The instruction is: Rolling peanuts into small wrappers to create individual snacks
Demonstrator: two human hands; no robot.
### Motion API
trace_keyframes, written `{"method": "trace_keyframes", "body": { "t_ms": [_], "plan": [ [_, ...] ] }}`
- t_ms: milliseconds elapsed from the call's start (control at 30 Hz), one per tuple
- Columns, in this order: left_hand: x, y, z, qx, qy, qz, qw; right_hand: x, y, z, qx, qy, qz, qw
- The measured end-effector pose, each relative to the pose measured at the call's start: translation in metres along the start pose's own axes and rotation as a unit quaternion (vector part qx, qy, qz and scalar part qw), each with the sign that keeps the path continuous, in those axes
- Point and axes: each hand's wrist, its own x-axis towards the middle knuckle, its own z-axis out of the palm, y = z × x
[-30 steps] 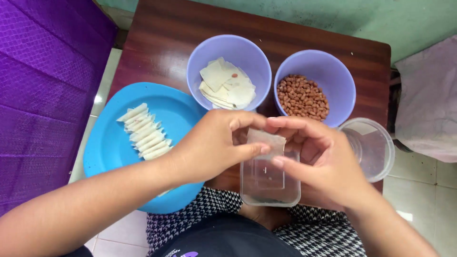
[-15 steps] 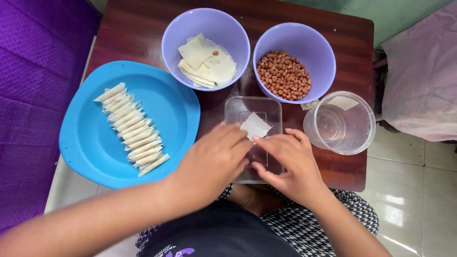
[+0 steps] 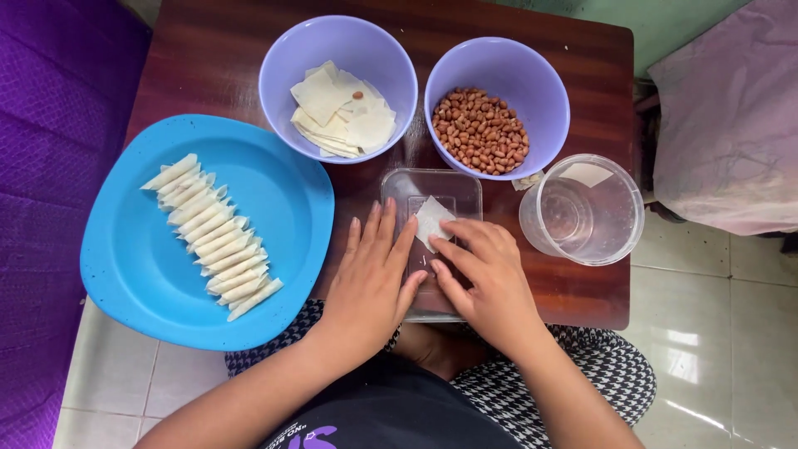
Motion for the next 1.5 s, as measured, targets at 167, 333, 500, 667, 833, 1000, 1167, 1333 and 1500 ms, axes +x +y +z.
{"method": "trace_keyframes", "body": {
  "t_ms": [167, 333, 500, 667, 833, 1000, 1167, 1333, 1500],
  "plan": [
    [0.006, -0.005, -0.007, -0.026, -0.015, 0.011, 1.0, -0.007, -0.008, 0.0, -0.018, -0.017, 0.01, 1.0],
    [0.006, -0.005, -0.007, -0.029, -0.008, 0.044, 0.999, -0.008, -0.008, -0.001, -0.012, -0.022, 0.009, 1.0],
    [0.003, -0.003, -0.009, -0.042, 0.039, 0.064, 0.996, -0.009, -0.009, -0.005, -0.017, -0.014, -0.01, 1.0],
    [0.0, 0.016, -0.023, 0.002, 0.056, 0.09, 0.994, -0.008, -0.008, -0.013, 0.015, -0.015, -0.022, 1.0],
    [0.019, 0.032, -0.078, -0.049, 0.037, 0.104, 0.993, 0.011, -0.014, -0.063, 0.063, -0.004, -0.053, 0.997],
    [0.085, 0.019, -0.109, 0.015, 0.034, 0.177, 0.983, 0.054, 0.007, -0.11, -0.008, -0.015, -0.04, 0.999],
    [0.165, -0.002, -0.083, 0.113, -0.056, 0.151, 0.981, 0.11, 0.048, -0.109, -0.036, -0.069, -0.024, 0.997],
    [0.211, -0.01, -0.042, 0.256, -0.143, 0.139, 0.946, 0.148, 0.079, -0.083, -0.04, -0.186, 0.0, 0.982],
    [0.218, -0.016, -0.015, 0.154, -0.053, 0.113, 0.98, 0.169, 0.081, -0.067, -0.146, -0.286, 0.047, 0.946]
  ]
}}
